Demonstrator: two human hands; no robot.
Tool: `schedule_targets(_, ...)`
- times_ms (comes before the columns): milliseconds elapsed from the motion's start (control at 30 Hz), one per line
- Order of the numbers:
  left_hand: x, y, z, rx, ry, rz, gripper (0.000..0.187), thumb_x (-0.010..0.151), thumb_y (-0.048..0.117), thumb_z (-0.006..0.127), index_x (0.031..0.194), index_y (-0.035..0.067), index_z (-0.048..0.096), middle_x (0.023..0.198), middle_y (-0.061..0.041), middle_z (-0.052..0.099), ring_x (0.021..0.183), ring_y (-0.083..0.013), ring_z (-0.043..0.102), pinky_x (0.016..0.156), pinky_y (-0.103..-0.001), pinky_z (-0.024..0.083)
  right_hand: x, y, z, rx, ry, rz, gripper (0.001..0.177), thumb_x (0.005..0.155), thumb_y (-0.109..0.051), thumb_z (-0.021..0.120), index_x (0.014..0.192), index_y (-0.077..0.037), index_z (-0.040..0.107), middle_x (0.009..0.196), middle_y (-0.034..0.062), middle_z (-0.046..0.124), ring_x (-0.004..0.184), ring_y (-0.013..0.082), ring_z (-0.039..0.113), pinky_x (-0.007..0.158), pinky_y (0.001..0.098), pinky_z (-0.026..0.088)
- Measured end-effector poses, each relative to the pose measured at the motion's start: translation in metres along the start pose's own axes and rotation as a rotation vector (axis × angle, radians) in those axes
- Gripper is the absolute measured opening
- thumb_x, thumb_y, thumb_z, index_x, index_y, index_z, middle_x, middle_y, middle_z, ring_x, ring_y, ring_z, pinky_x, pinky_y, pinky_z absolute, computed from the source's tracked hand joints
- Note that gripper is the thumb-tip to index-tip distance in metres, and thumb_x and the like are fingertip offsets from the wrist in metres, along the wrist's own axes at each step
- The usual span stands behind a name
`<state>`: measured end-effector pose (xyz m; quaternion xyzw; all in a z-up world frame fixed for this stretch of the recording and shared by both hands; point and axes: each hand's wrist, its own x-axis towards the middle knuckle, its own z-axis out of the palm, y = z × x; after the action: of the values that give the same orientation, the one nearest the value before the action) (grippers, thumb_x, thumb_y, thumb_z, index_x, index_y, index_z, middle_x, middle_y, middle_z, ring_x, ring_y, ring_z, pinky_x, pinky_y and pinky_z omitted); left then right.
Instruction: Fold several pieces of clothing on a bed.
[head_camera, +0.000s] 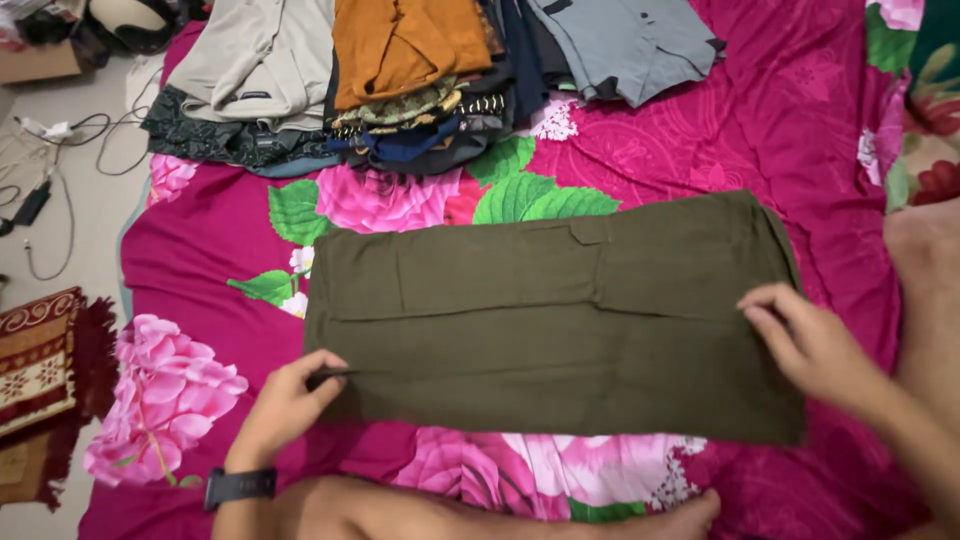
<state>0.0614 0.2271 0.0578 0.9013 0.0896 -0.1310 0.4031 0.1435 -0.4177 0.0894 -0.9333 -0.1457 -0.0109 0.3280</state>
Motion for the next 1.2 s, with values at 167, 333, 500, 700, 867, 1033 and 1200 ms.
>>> schedule_targets(167, 0.028, 0.000, -0.002, -0.254, 0.170, 0.113, 0.018, 0.091, 0.008, 0.069, 0.108, 0.003, 0.072, 0.094, 0.000, 0.074, 0.091, -0.0076, 0.065, 0.081, -0.025, 0.052, 0.071, 0.023, -0.006, -0.061, 0.079, 0.060, 0.022, 0.100, -0.016, 0.061, 0.120, -0.007, 0.066, 0.092, 0.0105, 0.070, 0.077, 0.0200, 0.067, 0.072, 0.0323, 0.052)
schedule_targets(333, 0.071, -0.010, 0.001, -0.329, 0.243, 0.082, 0.019, 0.095, 0.009, 0.068, 0.112, 0.003, 0.071, 0.096, -0.001, 0.071, 0.092, -0.0081, 0.062, 0.082, -0.025, 0.050, 0.122, 0.063, 0.004, 0.013, 0.167, -0.021, 0.018, 0.108, -0.014, 0.060, 0.123, -0.004, 0.064, 0.097, 0.0082, 0.069, 0.087, 0.0146, 0.062, 0.077, 0.0300, 0.050)
schedule_targets(500, 0.091, 0.005, 0.006, -0.138, 0.365, 0.088, 0.022, 0.095, 0.014, 0.070, 0.114, 0.003, 0.070, 0.099, -0.005, 0.075, 0.094, -0.0114, 0.065, 0.083, -0.028, 0.052, 0.149, 0.088, 0.024, 0.047, 0.291, 0.057, 0.014, 0.120, -0.015, 0.063, 0.119, -0.002, 0.062, 0.096, 0.0088, 0.066, 0.085, 0.0110, 0.059, 0.078, 0.0264, 0.049)
schedule_targets(700, 0.076, 0.016, 0.004, 0.133, 0.512, -0.104, 0.061, 0.089, 0.028, 0.079, 0.140, 0.007, 0.054, 0.095, -0.017, 0.068, 0.079, -0.0307, 0.067, 0.071, -0.041, 0.054, 0.126, 0.047, 0.032, -0.106, 0.438, -0.036, 0.030, 0.115, -0.014, 0.065, 0.136, 0.003, 0.051, 0.126, 0.0218, 0.056, 0.104, 0.0269, 0.062, 0.096, 0.0385, 0.053)
schedule_targets(867, 0.045, 0.008, 0.014, 0.948, 0.823, 0.126, 0.054, 0.085, 0.014, 0.067, 0.138, 0.006, 0.061, 0.096, -0.017, 0.066, 0.078, -0.0355, 0.063, 0.066, -0.046, 0.051, 0.049, -0.028, 0.038, -0.708, 0.305, -0.306, 0.043, 0.095, -0.025, 0.068, 0.134, -0.009, 0.060, 0.124, 0.0182, 0.060, 0.121, 0.0368, 0.058, 0.104, 0.0476, 0.048)
schedule_targets(1033, 0.016, 0.093, 0.088, 0.949, 0.375, 0.415, 0.014, 0.079, 0.016, 0.064, 0.094, 0.014, 0.062, 0.089, -0.010, 0.062, 0.083, -0.0314, 0.063, 0.069, -0.047, 0.049, -0.013, -0.062, 0.067, -0.820, -0.015, -0.299, 0.051, 0.069, -0.027, 0.072, 0.118, -0.012, 0.066, 0.108, 0.0124, 0.063, 0.105, 0.0325, 0.062, 0.099, 0.0516, 0.049)
schedule_targets(1200, 0.024, 0.069, 0.138, 1.157, 0.363, 0.594, 0.016, 0.076, 0.019, 0.062, 0.092, 0.015, 0.061, 0.087, -0.009, 0.061, 0.086, -0.0288, 0.062, 0.076, -0.046, 0.049, -0.027, -0.038, 0.071, -1.179, -0.051, -0.229, 0.042, 0.074, -0.029, 0.067, 0.115, -0.018, 0.067, 0.097, 0.0034, 0.061, 0.092, 0.0230, 0.062, 0.104, 0.0499, 0.048)
